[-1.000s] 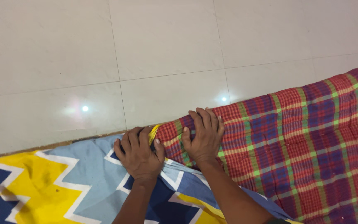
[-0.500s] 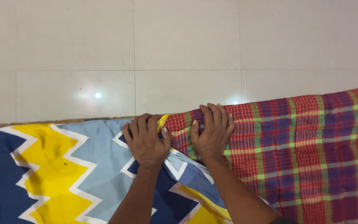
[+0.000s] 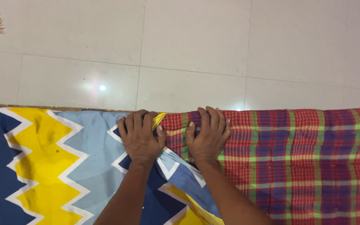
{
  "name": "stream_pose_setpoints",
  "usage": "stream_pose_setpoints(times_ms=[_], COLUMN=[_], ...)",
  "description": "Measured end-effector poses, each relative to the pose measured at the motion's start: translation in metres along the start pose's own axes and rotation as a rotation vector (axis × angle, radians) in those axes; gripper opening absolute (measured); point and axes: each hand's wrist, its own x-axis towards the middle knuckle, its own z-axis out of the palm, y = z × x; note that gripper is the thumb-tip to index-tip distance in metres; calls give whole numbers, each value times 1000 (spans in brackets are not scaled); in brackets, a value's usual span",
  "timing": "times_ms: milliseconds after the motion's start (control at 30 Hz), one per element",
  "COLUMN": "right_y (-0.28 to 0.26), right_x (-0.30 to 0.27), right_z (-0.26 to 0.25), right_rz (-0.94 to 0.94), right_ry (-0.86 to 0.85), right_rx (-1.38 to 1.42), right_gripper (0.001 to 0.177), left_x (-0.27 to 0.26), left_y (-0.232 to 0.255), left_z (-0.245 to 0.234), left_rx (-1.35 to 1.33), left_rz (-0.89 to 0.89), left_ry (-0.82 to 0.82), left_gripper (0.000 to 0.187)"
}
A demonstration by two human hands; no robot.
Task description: The person rolls a large patterned sheet and a plaid blanket together into a tight cylindrical bundle. The hands work continuously to fold the edges and roll the fabric forward, creating a compact roll on the tiled floor.
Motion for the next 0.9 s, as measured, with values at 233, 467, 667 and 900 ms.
stream_pose_setpoints(times_ms=[233,467,667,900], right_y=[1,1,2,-1], right_x=[1,0,1,-1], right_z=[-1,-1,0,-3], right_rz=[-10,0,6,16], right_ry=[7,5,2,11], right_rx=[9,27,38,62], right_gripper=[48,49,49,47], left_x=[0,1,1,1], left_y=[3,2,3,1], left_z=[-2,-1,-1,-1], left_rx=[15,27,51,40], left_rz=[8,23,25,22], left_ry=[7,15,12,-30], left_gripper=[35,34,34,34])
